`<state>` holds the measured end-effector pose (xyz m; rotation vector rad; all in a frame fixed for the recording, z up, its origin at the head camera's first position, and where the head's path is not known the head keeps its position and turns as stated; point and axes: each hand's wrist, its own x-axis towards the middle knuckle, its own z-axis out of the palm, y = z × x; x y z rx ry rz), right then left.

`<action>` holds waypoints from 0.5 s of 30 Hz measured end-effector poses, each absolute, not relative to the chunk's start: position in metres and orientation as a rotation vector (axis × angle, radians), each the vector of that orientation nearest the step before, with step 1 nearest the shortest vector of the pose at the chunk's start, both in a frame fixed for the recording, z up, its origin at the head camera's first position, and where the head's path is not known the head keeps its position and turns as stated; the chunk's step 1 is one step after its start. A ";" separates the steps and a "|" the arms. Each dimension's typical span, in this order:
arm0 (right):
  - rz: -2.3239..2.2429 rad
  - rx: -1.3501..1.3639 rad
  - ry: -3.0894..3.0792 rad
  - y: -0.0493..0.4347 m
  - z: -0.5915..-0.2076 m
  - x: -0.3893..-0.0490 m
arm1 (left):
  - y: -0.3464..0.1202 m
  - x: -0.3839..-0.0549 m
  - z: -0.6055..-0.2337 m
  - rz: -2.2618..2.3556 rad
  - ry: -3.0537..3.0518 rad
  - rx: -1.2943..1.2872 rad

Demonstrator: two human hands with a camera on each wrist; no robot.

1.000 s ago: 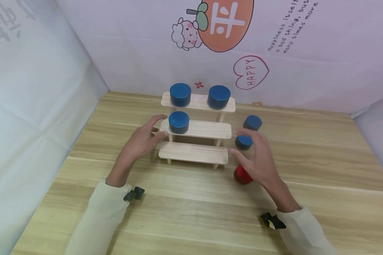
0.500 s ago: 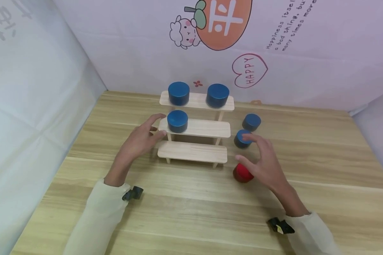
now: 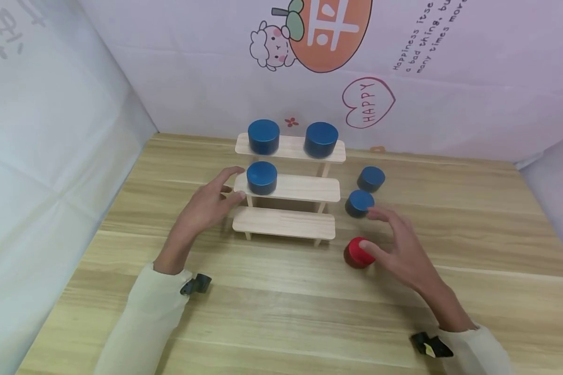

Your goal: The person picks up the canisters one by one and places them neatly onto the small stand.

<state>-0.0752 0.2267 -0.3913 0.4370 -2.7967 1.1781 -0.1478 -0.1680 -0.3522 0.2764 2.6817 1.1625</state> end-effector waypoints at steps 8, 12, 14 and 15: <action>1.133 0.490 -2.904 0.237 -0.388 -0.070 | -0.169 -0.147 -0.352 1.175 2.672 0.271; 1.087 0.489 -3.021 0.241 -0.386 -0.070 | -0.169 -0.147 -0.352 1.179 2.665 0.266; 1.059 0.493 -3.065 0.242 -0.386 -0.069 | -0.169 -0.147 -0.352 1.177 2.662 0.260; 1.054 0.496 -3.081 0.243 -0.386 -0.069 | -0.169 -0.147 -0.352 1.177 2.661 0.258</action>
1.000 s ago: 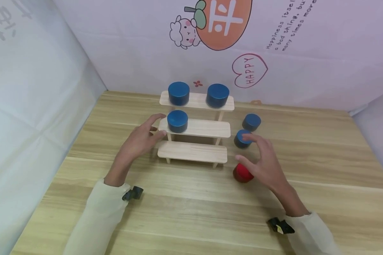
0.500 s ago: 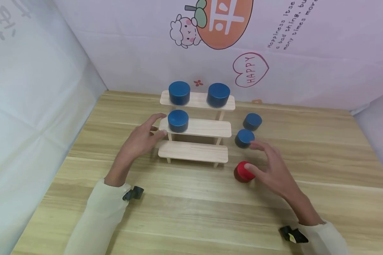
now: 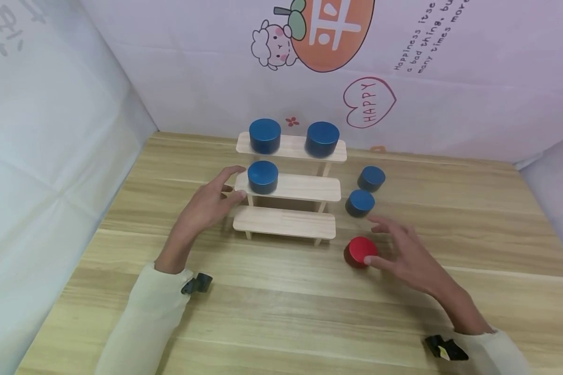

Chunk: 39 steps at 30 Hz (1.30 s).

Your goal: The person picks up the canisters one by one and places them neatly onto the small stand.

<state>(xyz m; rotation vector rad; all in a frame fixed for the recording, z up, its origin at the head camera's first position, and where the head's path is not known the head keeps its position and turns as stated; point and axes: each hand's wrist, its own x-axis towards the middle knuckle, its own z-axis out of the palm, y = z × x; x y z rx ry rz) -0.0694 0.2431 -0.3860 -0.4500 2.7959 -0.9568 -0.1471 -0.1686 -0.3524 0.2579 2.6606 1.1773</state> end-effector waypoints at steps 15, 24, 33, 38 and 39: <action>-0.911 -0.457 2.751 0.244 -0.400 -0.068 | -0.167 -0.148 -0.353 1.206 2.654 0.265; -0.925 -0.548 2.746 0.243 -0.404 -0.072 | -0.167 -0.148 -0.353 1.192 2.655 0.266; -0.945 -0.625 2.745 0.242 -0.407 -0.074 | -0.167 -0.147 -0.353 1.192 2.654 0.268; -0.954 -0.572 2.745 0.241 -0.404 -0.072 | -0.168 -0.148 -0.354 1.198 2.658 0.274; -0.959 -0.555 2.753 0.241 -0.403 -0.072 | -0.168 -0.148 -0.354 1.198 2.659 0.275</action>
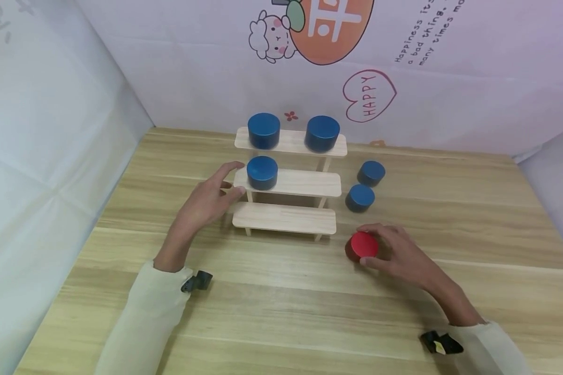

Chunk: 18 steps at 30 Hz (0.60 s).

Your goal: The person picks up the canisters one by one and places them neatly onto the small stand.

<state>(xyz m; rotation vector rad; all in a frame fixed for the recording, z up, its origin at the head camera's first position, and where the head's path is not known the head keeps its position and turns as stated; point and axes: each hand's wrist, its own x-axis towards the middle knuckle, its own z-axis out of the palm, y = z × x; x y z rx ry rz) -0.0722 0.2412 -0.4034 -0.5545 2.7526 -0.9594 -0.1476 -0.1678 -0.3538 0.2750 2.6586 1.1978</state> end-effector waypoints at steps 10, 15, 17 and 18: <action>-1.005 -0.493 2.812 0.242 -0.398 -0.070 | -0.167 -0.147 -0.355 1.184 2.669 0.269; -1.016 -0.483 2.822 0.242 -0.398 -0.069 | -0.167 -0.147 -0.355 1.175 2.669 0.266; -1.030 -0.467 2.826 0.242 -0.398 -0.068 | -0.167 -0.147 -0.355 1.174 2.670 0.263; -1.037 -0.456 2.829 0.241 -0.397 -0.068 | -0.167 -0.147 -0.355 1.175 2.669 0.261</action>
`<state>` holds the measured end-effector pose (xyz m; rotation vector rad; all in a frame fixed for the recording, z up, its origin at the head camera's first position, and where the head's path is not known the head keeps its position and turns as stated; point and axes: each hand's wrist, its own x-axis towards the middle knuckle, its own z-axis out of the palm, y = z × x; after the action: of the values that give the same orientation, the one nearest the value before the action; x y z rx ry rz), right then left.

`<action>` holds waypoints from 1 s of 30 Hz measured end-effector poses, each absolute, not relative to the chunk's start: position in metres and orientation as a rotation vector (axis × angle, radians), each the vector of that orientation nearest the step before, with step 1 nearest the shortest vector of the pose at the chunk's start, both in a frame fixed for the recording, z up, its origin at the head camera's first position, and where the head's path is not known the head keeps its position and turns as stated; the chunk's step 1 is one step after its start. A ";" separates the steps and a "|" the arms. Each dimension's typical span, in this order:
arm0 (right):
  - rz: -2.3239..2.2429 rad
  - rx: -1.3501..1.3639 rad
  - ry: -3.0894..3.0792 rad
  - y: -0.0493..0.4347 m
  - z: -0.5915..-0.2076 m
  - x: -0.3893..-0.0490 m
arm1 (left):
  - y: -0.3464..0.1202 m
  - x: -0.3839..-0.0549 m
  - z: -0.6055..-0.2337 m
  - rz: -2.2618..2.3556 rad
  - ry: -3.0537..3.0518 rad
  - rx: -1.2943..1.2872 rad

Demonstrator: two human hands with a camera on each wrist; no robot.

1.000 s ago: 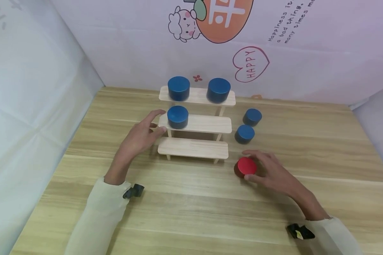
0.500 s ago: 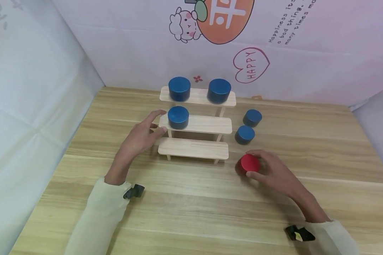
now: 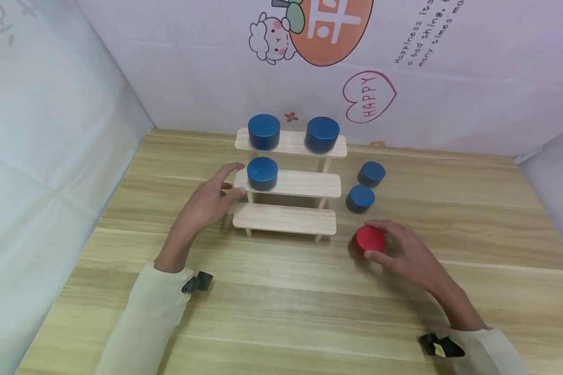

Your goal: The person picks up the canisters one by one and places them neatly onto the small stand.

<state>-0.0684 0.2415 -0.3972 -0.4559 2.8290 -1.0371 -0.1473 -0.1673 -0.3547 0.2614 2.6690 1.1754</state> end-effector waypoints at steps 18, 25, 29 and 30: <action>-1.165 -0.410 2.865 0.235 -0.390 -0.071 | -0.167 -0.148 -0.354 1.168 2.661 0.249; -1.197 -0.414 2.872 0.233 -0.383 -0.075 | -0.167 -0.148 -0.354 1.181 2.663 0.245; -1.194 -0.383 2.889 0.231 -0.380 -0.076 | -0.167 -0.148 -0.353 1.180 2.660 0.251; -1.194 -0.380 2.892 0.230 -0.380 -0.076 | -0.167 -0.148 -0.353 1.179 2.659 0.253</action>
<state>-0.0757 0.2305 -0.3801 -0.3796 2.8917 -1.1938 -0.1481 -0.1666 -0.3535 0.2527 2.6587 1.1787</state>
